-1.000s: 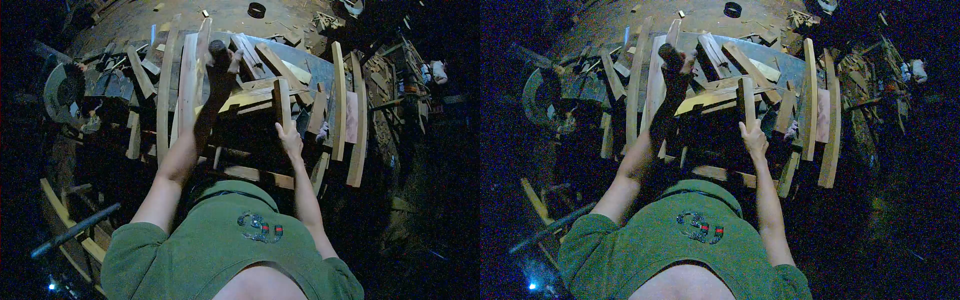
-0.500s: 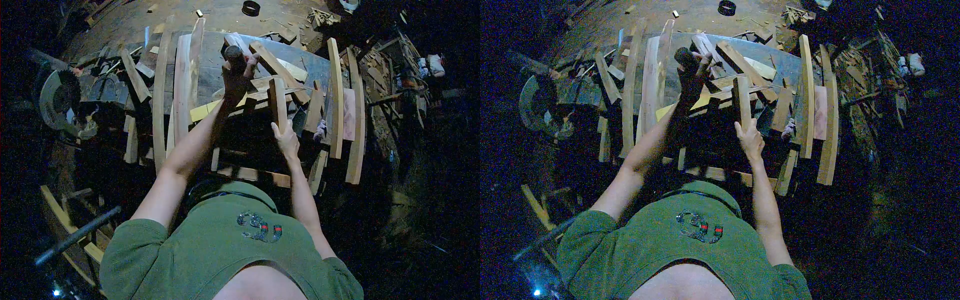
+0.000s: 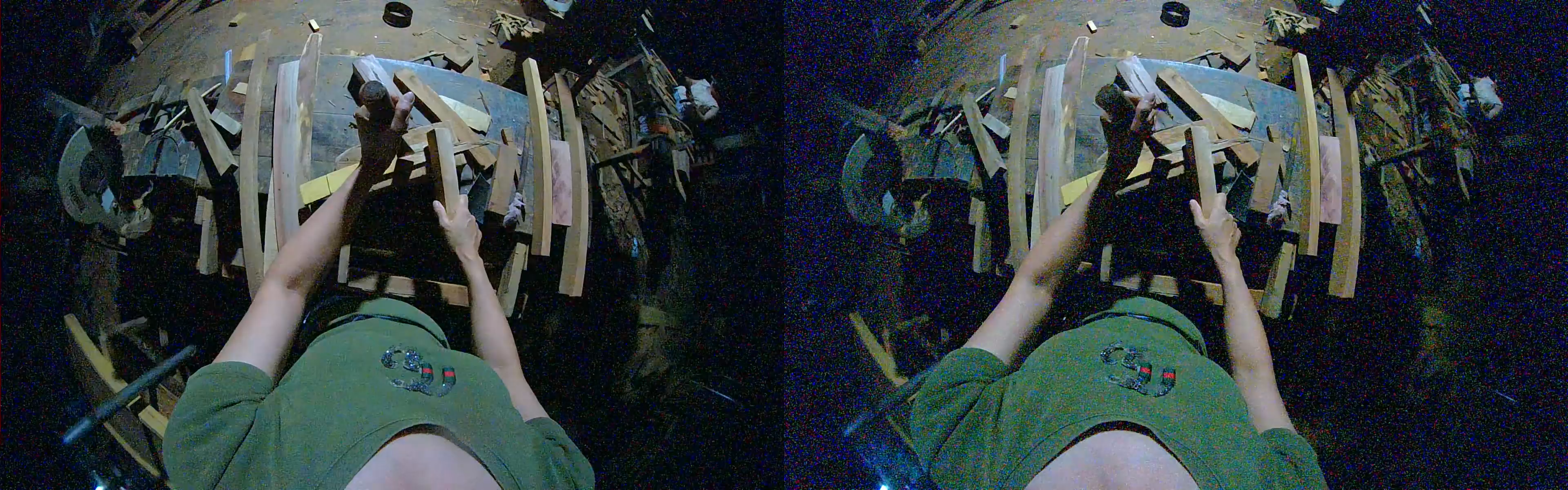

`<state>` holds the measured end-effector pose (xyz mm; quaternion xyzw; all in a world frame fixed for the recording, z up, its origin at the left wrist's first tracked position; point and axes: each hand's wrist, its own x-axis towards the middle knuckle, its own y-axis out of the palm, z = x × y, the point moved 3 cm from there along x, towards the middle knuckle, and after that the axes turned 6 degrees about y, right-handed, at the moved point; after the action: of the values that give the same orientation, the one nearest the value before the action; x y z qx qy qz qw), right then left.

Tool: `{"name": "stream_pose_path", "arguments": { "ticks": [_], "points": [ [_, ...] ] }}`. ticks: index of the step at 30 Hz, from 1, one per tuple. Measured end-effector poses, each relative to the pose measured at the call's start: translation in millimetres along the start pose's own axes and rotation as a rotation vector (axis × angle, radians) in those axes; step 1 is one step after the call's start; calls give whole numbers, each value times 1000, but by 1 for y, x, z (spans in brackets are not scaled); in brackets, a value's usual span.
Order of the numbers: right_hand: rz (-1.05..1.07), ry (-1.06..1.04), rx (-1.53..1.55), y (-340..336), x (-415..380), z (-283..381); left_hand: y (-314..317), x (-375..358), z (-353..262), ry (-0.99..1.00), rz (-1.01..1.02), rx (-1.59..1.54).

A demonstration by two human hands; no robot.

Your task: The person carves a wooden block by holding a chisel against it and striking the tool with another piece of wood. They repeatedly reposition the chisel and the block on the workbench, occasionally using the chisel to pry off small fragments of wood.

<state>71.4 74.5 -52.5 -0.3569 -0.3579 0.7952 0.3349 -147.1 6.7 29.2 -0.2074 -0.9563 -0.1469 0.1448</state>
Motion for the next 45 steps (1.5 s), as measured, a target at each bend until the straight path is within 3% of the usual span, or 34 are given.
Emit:
{"name": "stream_pose_path", "arguments": {
  "ticks": [6, 16, 19, 21, 25, 36, 45],
  "points": [
    [15, 6, 12, -4, -4, 5, 10, -6, -21, 45, -31, 156],
    [18, 28, -50, 2, 2, -2, 9, -4, -14, 101, -28, 160],
    [29, 21, -19, -1, 1, 1, 11, -7, -13, 66, -64, -45],
    [25, 17, -10, 1, 1, -1, 9, -7, -16, 108, 2, 154],
    [47, 9, 25, -2, -1, 1, 13, -9, -14, 65, 8, 178],
    [8, -5, 0, 2, 0, -1, 10, -11, -6, 170, 4, 200],
    [30, -4, 42, -2, -1, 0, 15, -15, -10, 78, -4, 223]
  ]
}}
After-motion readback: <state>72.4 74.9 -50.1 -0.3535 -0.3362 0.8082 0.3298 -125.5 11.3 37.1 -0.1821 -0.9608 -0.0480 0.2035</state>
